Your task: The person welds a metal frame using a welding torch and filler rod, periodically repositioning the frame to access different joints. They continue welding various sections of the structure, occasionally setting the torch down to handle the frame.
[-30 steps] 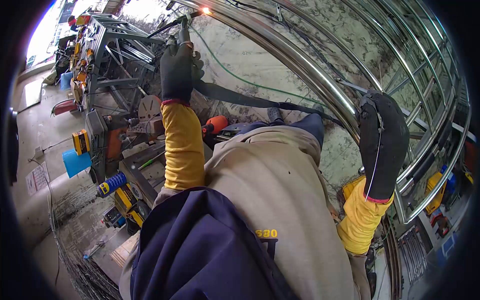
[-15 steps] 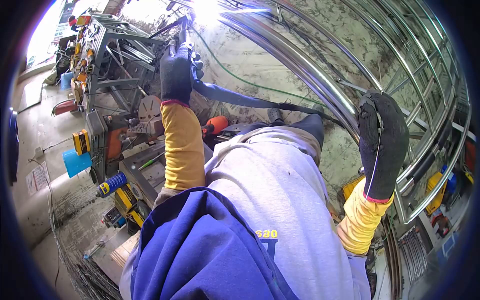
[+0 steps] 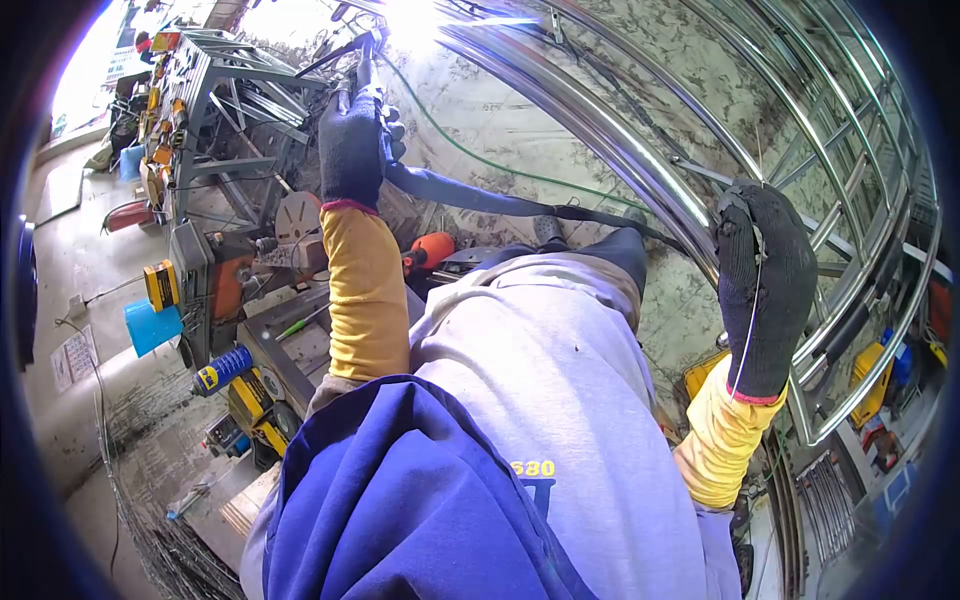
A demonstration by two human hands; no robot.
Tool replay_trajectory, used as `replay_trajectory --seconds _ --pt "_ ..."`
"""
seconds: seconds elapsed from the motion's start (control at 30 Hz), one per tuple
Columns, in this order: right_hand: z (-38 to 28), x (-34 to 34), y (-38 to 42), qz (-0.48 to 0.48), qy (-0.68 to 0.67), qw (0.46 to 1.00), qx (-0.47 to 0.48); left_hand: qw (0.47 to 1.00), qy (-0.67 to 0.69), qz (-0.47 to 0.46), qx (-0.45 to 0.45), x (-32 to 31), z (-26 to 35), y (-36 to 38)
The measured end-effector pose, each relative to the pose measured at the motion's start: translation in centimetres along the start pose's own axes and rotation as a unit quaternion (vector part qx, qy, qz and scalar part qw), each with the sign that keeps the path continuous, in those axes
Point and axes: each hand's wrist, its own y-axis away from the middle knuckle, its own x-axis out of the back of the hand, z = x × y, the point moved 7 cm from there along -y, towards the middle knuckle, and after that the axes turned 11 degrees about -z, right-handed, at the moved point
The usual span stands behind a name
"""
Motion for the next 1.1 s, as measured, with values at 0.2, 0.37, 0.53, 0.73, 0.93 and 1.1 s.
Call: replay_trajectory --seconds 0.2,0.37,0.53,0.73,0.93,1.1 --pt "0.1 -0.1 0.1 0.000 -0.014 0.999 -0.049 0.999 -0.043 0.016 0.019 -0.2 0.9 1.3" --pt "-0.1 -0.1 0.1 0.007 0.019 1.000 -0.019 1.000 0.004 0.020 0.003 -0.9 1.5 1.5" --pt "0.3 0.0 0.1 -0.004 0.028 0.999 -0.025 0.999 -0.014 0.027 0.009 -0.9 1.7 1.6" --pt "1.2 -0.3 0.4 0.003 -0.009 1.000 -0.028 1.000 -0.029 0.003 -0.003 -0.1 0.2 0.3" --pt "-0.1 0.0 0.0 -0.001 0.026 0.999 -0.024 0.999 -0.040 0.022 0.025 -0.5 1.2 1.7" --pt "0.1 -0.1 0.0 -0.006 0.011 0.999 -0.035 0.997 -0.072 0.023 0.022 -0.2 1.3 1.5"
